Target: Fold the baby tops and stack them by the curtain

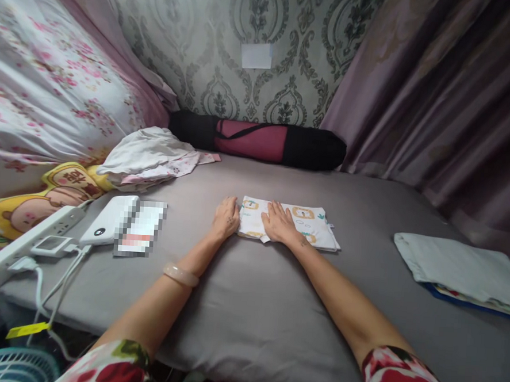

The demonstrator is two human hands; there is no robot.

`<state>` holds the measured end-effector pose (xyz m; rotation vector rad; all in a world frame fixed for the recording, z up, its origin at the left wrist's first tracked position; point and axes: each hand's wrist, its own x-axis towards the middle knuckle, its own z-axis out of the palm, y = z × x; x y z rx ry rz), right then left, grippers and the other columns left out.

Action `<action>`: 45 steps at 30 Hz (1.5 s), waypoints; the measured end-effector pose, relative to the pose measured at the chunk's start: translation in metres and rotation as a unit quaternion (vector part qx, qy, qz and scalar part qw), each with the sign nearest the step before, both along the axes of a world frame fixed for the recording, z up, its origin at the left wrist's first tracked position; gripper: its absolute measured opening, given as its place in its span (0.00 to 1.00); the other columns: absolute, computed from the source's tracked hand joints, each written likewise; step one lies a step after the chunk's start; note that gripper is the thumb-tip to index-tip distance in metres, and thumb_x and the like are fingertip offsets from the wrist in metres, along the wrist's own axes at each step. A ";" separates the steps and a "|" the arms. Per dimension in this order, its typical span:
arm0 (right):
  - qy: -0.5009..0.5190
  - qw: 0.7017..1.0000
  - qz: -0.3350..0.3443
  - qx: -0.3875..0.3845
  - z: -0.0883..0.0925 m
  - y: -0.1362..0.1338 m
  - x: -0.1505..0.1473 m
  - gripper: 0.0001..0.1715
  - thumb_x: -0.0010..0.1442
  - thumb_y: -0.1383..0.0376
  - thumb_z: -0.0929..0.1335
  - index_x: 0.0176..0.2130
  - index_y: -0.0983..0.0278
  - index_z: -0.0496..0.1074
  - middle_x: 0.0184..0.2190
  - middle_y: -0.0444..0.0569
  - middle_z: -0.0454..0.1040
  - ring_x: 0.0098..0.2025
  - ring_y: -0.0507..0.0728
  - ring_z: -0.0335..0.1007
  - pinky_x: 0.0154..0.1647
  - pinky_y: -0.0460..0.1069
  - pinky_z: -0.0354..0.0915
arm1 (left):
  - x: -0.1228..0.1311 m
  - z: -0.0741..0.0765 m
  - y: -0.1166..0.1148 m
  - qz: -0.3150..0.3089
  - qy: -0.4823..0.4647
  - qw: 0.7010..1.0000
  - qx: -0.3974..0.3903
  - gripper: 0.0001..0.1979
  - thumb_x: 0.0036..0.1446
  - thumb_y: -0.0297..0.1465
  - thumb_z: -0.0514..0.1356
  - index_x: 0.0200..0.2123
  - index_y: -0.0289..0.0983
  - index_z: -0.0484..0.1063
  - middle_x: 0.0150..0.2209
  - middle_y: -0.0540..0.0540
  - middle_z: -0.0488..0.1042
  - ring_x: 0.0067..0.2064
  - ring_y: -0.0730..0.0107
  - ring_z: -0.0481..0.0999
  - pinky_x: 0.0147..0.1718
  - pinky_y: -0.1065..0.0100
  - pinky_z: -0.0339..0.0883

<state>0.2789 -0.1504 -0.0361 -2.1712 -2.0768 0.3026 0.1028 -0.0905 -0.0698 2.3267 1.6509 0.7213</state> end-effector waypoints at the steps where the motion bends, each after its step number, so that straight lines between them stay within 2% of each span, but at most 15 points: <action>1: 0.003 1.000 0.003 -0.003 0.003 0.001 -0.002 0.36 0.69 0.56 0.49 0.68 0.74 0.49 0.70 0.60 0.45 0.71 0.63 0.38 0.69 0.60 0.38 | 0.000 0.000 0.000 -0.001 -0.002 1.000 0.001 0.21 0.65 0.29 0.43 0.57 0.32 0.63 0.59 0.38 0.68 0.64 0.60 0.61 0.62 0.59 0.55; 5: 0.012 0.999 0.027 0.029 0.007 0.008 -0.018 0.37 0.69 0.55 0.48 0.68 0.74 0.49 0.70 0.60 0.45 0.71 0.63 0.37 0.68 0.61 0.37 | 0.000 0.000 0.001 -0.003 -0.002 1.000 0.005 0.21 0.65 0.28 0.43 0.58 0.31 0.62 0.59 0.37 0.68 0.63 0.62 0.63 0.62 0.60 0.55; 9: 0.012 0.999 0.029 0.042 -0.003 0.011 -0.033 0.36 0.69 0.55 0.49 0.68 0.73 0.50 0.69 0.58 0.47 0.71 0.61 0.38 0.69 0.60 0.36 | 0.000 -0.001 0.001 -0.005 -0.003 1.000 0.005 0.21 0.65 0.28 0.43 0.58 0.32 0.62 0.59 0.36 0.68 0.64 0.61 0.62 0.63 0.58 0.55; 13: 0.009 0.998 0.026 0.049 -0.010 0.011 -0.034 0.35 0.69 0.56 0.51 0.67 0.73 0.51 0.69 0.58 0.48 0.71 0.62 0.38 0.68 0.61 0.36 | 0.000 -0.003 0.002 -0.004 -0.033 0.999 0.015 0.19 0.65 0.27 0.44 0.56 0.31 0.64 0.57 0.35 0.69 0.63 0.59 0.63 0.62 0.57 0.56; 19: 0.017 0.998 0.021 0.051 -0.002 0.012 -0.045 0.34 0.69 0.58 0.52 0.67 0.73 0.52 0.69 0.59 0.48 0.70 0.62 0.39 0.68 0.61 0.36 | 0.000 -0.003 0.003 -0.010 -0.072 0.997 0.018 0.18 0.64 0.26 0.46 0.54 0.30 0.65 0.55 0.33 0.71 0.59 0.58 0.67 0.59 0.56 0.59; 26: 0.017 0.996 0.055 0.062 -0.008 0.020 -0.069 0.35 0.69 0.59 0.52 0.68 0.75 0.50 0.70 0.57 0.46 0.71 0.62 0.38 0.68 0.61 0.34 | -0.001 0.005 0.001 0.001 -0.132 0.991 -0.017 0.21 0.66 0.32 0.42 0.54 0.29 0.66 0.55 0.33 0.70 0.59 0.59 0.68 0.59 0.58 0.58; 33: 0.036 0.995 0.049 0.082 -0.011 0.018 -0.070 0.35 0.67 0.60 0.54 0.67 0.75 0.51 0.69 0.59 0.48 0.70 0.63 0.40 0.68 0.61 0.36 | -0.004 0.007 0.003 -0.016 -0.110 0.994 -0.021 0.21 0.67 0.34 0.40 0.46 0.32 0.70 0.47 0.34 0.74 0.52 0.58 0.72 0.54 0.59 0.62; 36: 0.089 0.991 0.056 0.079 -0.009 0.020 -0.066 0.33 0.67 0.61 0.55 0.67 0.73 0.53 0.69 0.58 0.49 0.70 0.62 0.41 0.69 0.62 0.36 | -0.004 0.006 0.003 -0.026 -0.076 0.997 -0.013 0.21 0.67 0.33 0.40 0.43 0.33 0.71 0.43 0.36 0.75 0.49 0.58 0.73 0.52 0.59 0.63; 39: 0.175 0.979 0.065 0.088 -0.004 0.021 -0.051 0.29 0.67 0.65 0.56 0.65 0.71 0.57 0.67 0.57 0.56 0.68 0.57 0.48 0.68 0.56 0.44 | -0.003 0.005 0.003 -0.020 -0.040 0.999 -0.003 0.20 0.67 0.33 0.40 0.43 0.33 0.71 0.44 0.35 0.75 0.50 0.57 0.73 0.52 0.58 0.63; 42: 0.232 0.965 0.052 0.107 0.005 0.012 -0.022 0.28 0.65 0.69 0.59 0.62 0.74 0.60 0.63 0.59 0.62 0.65 0.55 0.56 0.65 0.49 0.52 | -0.002 0.003 0.003 -0.018 -0.010 1.000 0.002 0.20 0.66 0.33 0.42 0.44 0.33 0.71 0.46 0.34 0.75 0.51 0.56 0.72 0.53 0.58 0.62; 45: 0.240 0.963 0.012 0.121 0.012 -0.005 0.024 0.27 0.63 0.70 0.62 0.61 0.71 0.64 0.60 0.58 0.67 0.62 0.56 0.62 0.63 0.50 0.56 | -0.002 0.001 0.005 -0.026 0.009 1.000 0.012 0.18 0.65 0.34 0.44 0.43 0.35 0.72 0.48 0.37 0.75 0.53 0.58 0.71 0.55 0.60 0.61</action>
